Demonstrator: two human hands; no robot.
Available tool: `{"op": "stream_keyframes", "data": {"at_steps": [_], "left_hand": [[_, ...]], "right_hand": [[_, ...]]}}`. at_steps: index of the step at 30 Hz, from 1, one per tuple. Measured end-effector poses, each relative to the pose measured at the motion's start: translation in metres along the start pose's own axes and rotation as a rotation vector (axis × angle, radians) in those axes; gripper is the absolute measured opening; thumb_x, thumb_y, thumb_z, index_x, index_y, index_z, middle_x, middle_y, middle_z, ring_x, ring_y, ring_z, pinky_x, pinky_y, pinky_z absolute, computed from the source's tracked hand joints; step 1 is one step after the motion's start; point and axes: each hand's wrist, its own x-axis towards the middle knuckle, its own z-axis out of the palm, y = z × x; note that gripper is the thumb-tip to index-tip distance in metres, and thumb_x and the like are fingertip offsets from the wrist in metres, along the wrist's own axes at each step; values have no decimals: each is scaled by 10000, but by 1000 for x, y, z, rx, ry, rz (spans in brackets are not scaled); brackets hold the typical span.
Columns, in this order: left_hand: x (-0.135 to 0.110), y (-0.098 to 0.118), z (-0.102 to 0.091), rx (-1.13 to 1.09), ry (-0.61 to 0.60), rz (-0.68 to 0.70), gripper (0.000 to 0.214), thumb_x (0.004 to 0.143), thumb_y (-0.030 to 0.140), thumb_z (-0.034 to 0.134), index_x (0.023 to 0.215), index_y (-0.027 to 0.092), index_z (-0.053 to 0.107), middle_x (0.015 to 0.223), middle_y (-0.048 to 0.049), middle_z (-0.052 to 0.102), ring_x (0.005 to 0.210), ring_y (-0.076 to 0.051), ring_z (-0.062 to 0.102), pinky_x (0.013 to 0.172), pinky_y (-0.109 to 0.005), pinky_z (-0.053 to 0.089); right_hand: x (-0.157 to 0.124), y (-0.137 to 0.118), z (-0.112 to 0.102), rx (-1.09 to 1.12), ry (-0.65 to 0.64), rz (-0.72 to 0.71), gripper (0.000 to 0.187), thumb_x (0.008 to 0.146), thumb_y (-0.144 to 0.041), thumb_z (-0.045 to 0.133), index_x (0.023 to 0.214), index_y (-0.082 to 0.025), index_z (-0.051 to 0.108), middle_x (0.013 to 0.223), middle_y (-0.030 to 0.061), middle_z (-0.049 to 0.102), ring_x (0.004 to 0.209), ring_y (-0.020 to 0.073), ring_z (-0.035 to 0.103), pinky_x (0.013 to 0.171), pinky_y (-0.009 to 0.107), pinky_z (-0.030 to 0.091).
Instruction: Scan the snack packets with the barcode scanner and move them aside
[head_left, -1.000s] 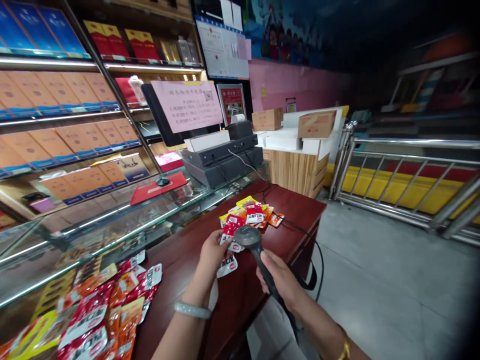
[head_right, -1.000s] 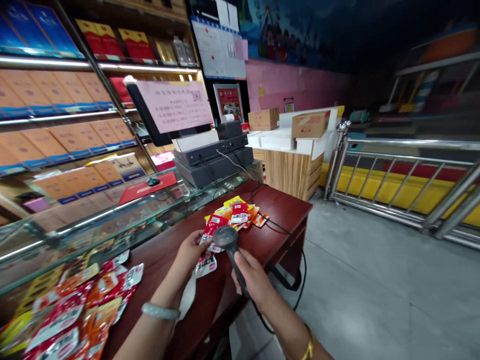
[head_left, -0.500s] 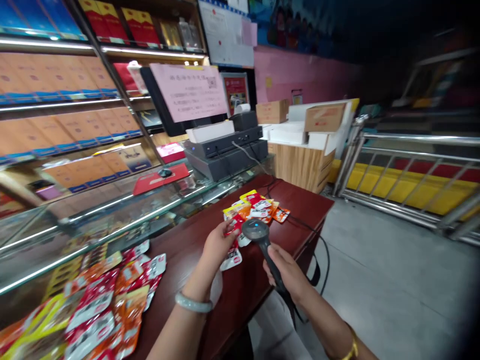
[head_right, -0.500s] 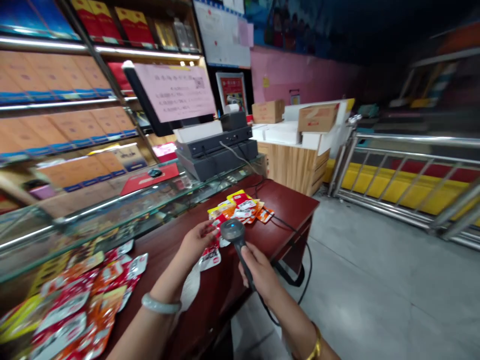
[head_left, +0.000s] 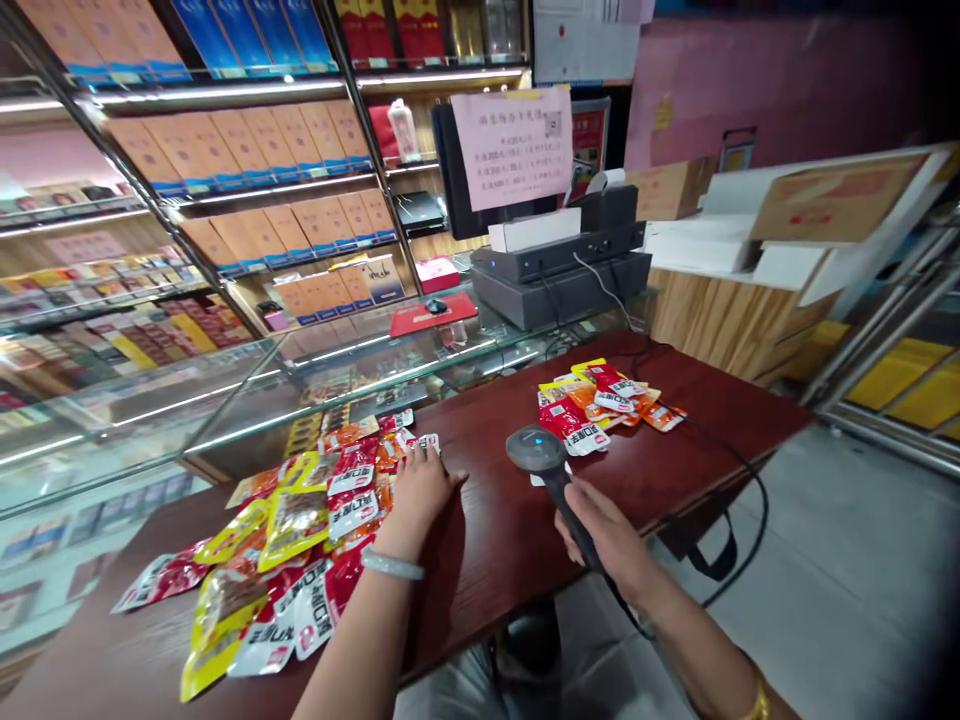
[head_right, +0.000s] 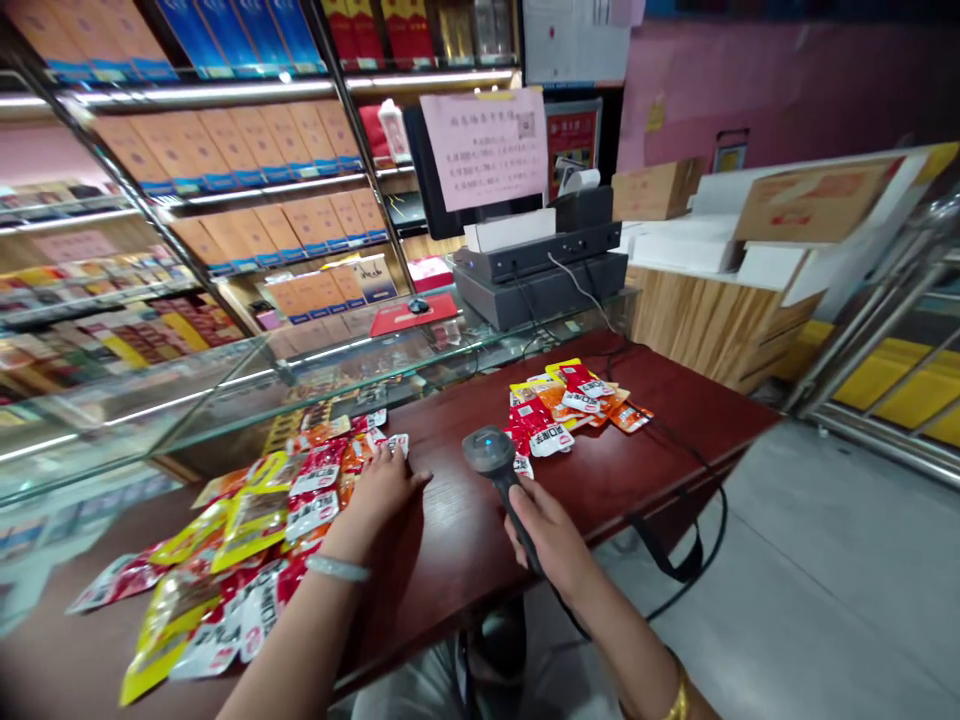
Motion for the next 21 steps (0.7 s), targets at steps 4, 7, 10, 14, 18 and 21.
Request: {"op": "stream_keyframes", "data": {"at_steps": [4, 7, 10, 14, 18, 21], "left_hand": [[-7, 9, -10, -12, -66, 80, 786, 906, 545, 570, 1465, 6, 444, 1526, -313, 440, 1458, -375, 401, 1169, -462, 325], [-23, 24, -19, -88, -104, 181, 769, 896, 488, 609, 1486, 25, 435, 1556, -282, 415, 1482, -358, 370, 1200, -450, 301], [-46, 39, -21, -237, -121, 271, 745, 881, 427, 642, 1505, 80, 433, 1585, -240, 387, 1490, -342, 361, 1209, -450, 296], [-68, 47, -23, -490, -110, 341, 646, 863, 347, 663, 1470, 196, 504, 1515, -161, 527, 1389, -304, 511, 1132, -390, 393], [-74, 46, -31, -435, -31, 252, 283, 924, 393, 571, 1102, 218, 704, 1120, -124, 746, 1060, -292, 678, 929, -373, 486], [-73, 46, -32, -135, 168, 94, 413, 934, 499, 519, 1014, 126, 677, 1033, -204, 703, 1055, -357, 633, 912, -429, 469]], "right_hand": [[-2, 2, 9, -6, -20, 27, 510, 847, -709, 623, 922, -216, 516, 576, -85, 485, 426, 68, 404, 434, 195, 341], [-3, 3, 11, -12, -26, 35, 509, 843, -708, 627, 906, -217, 511, 574, -85, 485, 429, 67, 403, 438, 195, 347], [-3, 3, 10, -17, -24, 31, 513, 838, -713, 629, 910, -218, 512, 561, -87, 484, 419, 69, 395, 430, 195, 334], [-4, 3, 5, -31, -8, 6, 552, 819, -737, 628, 974, -212, 552, 547, -83, 496, 401, 81, 399, 416, 206, 320], [-9, -1, 3, -24, 1, 4, 619, 808, -745, 632, 1088, -194, 590, 550, -87, 491, 402, 81, 389, 417, 209, 327], [-12, -5, 4, -19, -2, 9, 647, 796, -749, 639, 1108, -184, 598, 551, -88, 484, 413, 79, 388, 415, 199, 313]]}}
